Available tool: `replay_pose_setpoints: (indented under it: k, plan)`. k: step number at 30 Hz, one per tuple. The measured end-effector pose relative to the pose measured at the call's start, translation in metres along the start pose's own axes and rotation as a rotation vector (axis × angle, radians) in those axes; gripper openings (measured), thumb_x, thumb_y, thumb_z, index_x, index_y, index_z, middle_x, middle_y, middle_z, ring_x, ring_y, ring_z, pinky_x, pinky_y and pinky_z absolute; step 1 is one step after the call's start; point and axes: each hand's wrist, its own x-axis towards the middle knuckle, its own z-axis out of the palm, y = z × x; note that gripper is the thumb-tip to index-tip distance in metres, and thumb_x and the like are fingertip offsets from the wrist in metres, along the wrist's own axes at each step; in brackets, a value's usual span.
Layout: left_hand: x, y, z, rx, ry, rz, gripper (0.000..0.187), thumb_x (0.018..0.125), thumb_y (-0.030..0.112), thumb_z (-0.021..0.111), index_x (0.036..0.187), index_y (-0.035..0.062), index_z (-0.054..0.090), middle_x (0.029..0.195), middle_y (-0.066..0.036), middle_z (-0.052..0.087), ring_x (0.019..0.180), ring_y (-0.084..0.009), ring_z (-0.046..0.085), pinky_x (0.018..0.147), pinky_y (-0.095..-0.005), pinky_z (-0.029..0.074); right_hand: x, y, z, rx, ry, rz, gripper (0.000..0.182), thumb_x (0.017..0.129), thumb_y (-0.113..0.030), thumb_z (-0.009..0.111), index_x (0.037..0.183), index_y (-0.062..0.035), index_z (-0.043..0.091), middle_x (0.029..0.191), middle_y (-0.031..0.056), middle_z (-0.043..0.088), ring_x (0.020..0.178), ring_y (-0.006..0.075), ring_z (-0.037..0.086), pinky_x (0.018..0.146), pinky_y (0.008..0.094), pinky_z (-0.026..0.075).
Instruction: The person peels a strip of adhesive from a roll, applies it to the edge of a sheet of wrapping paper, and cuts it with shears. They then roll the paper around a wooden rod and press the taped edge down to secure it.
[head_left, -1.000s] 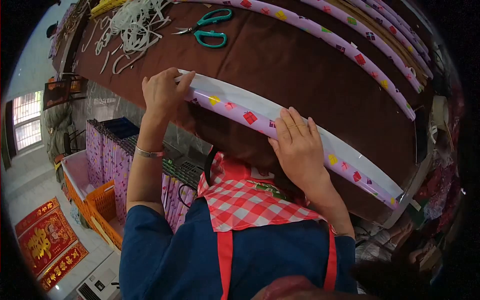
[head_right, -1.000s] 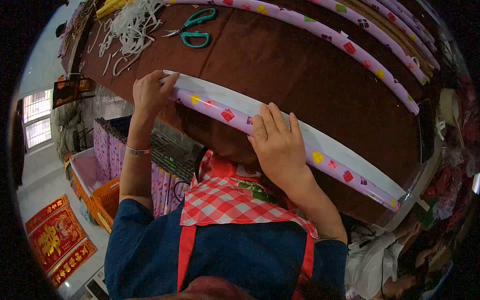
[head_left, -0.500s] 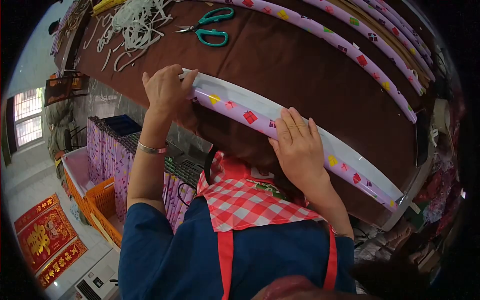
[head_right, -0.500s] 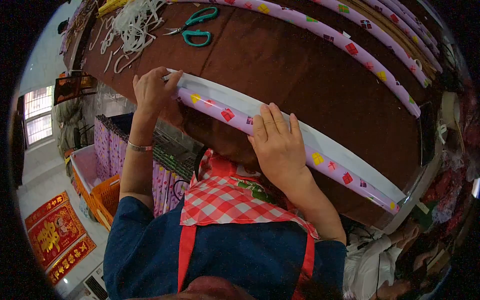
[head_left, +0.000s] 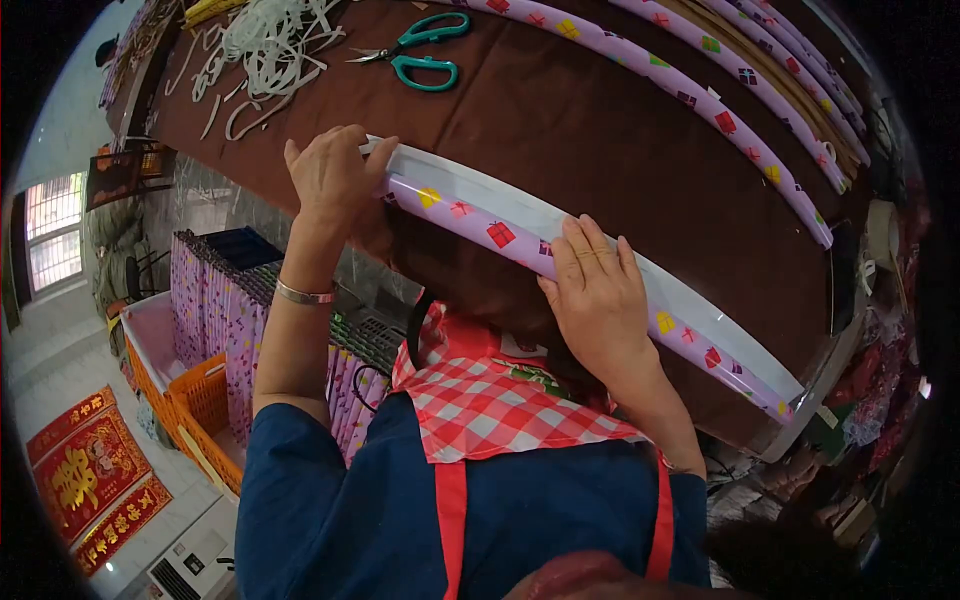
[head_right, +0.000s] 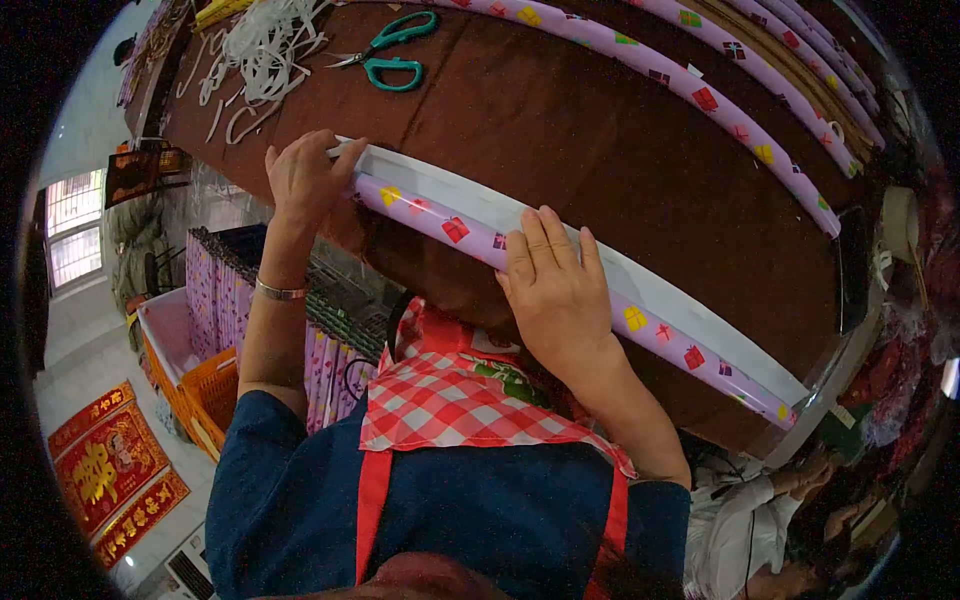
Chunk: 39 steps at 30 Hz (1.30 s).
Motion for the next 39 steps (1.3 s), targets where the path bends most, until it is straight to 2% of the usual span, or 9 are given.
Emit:
replay_pose_setpoints:
  k: [8, 15, 23, 25, 28, 32, 34, 38, 39]
  plan:
    - [0.0, -0.001, 0.003, 0.005, 0.026, 0.022, 0.041, 0.082, 0.049, 0.068, 0.078, 0.0085, 0.069, 0.083, -0.006, 0.07, 0.08, -0.0282, 0.067, 0.094, -0.0612, 0.037, -0.001, 0.0, 0.002, 0.007, -0.005, 0.012, 0.046, 0.084, -0.023, 0.07, 0.121, 0.0002, 0.058, 0.133, 0.0198, 0.057, 0.129, 0.0335, 0.051, 0.104, 0.0563, 0.039]
    - [0.002, -0.001, 0.002, -0.006, -0.036, 0.0, 0.042, 0.083, 0.049, 0.069, 0.079, 0.007, 0.068, 0.085, -0.006, 0.069, 0.082, -0.0308, 0.066, 0.094, -0.0622, 0.036, -0.002, 0.001, 0.003, -0.005, -0.006, 0.011, 0.046, 0.084, -0.022, 0.07, 0.122, 0.0, 0.058, 0.134, 0.0195, 0.057, 0.13, 0.0334, 0.05, 0.104, 0.0563, 0.039]
    - [0.003, 0.004, -0.001, -0.026, -0.037, -0.04, 0.041, 0.081, 0.048, 0.068, 0.08, 0.0072, 0.071, 0.09, -0.008, 0.07, 0.085, -0.0298, 0.067, 0.097, -0.0604, 0.035, 0.009, -0.006, -0.003, -0.039, -0.014, -0.035, 0.054, 0.077, -0.023, 0.075, 0.121, 0.0025, 0.058, 0.131, 0.0228, 0.056, 0.129, 0.037, 0.049, 0.105, 0.0554, 0.038]
    - [0.004, 0.003, -0.002, -0.062, -0.095, -0.067, 0.04, 0.08, 0.047, 0.068, 0.082, 0.0071, 0.072, 0.09, -0.008, 0.069, 0.089, -0.0297, 0.066, 0.097, -0.0596, 0.036, 0.026, -0.016, -0.002, -0.012, -0.004, -0.075, 0.055, 0.076, -0.024, 0.076, 0.12, 0.0029, 0.058, 0.131, 0.0231, 0.056, 0.129, 0.0375, 0.049, 0.105, 0.0551, 0.038]
    - [0.004, -0.002, 0.006, -0.096, -0.056, -0.041, 0.041, 0.08, 0.048, 0.068, 0.081, 0.0075, 0.073, 0.09, -0.008, 0.069, 0.094, -0.0293, 0.065, 0.094, -0.0574, 0.038, 0.068, -0.035, 0.014, 0.006, 0.043, -0.164, 0.059, 0.074, -0.029, 0.077, 0.12, 0.0037, 0.058, 0.129, 0.0231, 0.057, 0.127, 0.0376, 0.049, 0.104, 0.0542, 0.039]
    - [0.006, -0.006, 0.005, -0.084, -0.062, 0.006, 0.042, 0.081, 0.049, 0.067, 0.077, 0.0079, 0.073, 0.089, -0.008, 0.068, 0.095, -0.0288, 0.063, 0.089, -0.0557, 0.04, 0.113, -0.054, 0.038, -0.002, 0.009, -0.297, 0.057, 0.079, -0.035, 0.073, 0.12, 0.0024, 0.06, 0.127, 0.0225, 0.057, 0.127, 0.0356, 0.048, 0.103, 0.0547, 0.039]
    - [0.007, -0.008, 0.005, -0.134, -0.048, 0.028, 0.044, 0.086, 0.048, 0.061, 0.074, 0.0079, 0.073, 0.087, -0.009, 0.068, 0.092, -0.029, 0.063, 0.087, -0.0545, 0.042, 0.122, -0.058, 0.051, -0.047, -0.023, -0.304, 0.058, 0.077, -0.035, 0.075, 0.12, 0.0002, 0.06, 0.128, 0.018, 0.058, 0.127, 0.0334, 0.049, 0.102, 0.0535, 0.039]
    - [0.009, -0.017, 0.006, -0.223, -0.094, 0.006, 0.043, 0.091, 0.044, 0.054, 0.077, 0.0078, 0.072, 0.088, -0.009, 0.067, 0.094, -0.0298, 0.061, 0.087, -0.0533, 0.042, 0.131, -0.06, 0.054, -0.059, -0.042, -0.32, 0.058, 0.078, -0.035, 0.074, 0.121, 0.0003, 0.059, 0.128, 0.0173, 0.058, 0.127, 0.0328, 0.048, 0.102, 0.0539, 0.039]
    - [0.01, -0.023, 0.01, -0.252, -0.102, 0.06, 0.042, 0.092, 0.042, 0.051, 0.08, 0.0078, 0.072, 0.091, -0.009, 0.067, 0.096, -0.03, 0.06, 0.088, -0.0527, 0.042, 0.134, -0.061, 0.054, -0.054, -0.053, -0.327, 0.056, 0.08, -0.036, 0.072, 0.12, 0.0008, 0.06, 0.128, 0.0187, 0.058, 0.128, 0.0338, 0.047, 0.103, 0.0545, 0.038]
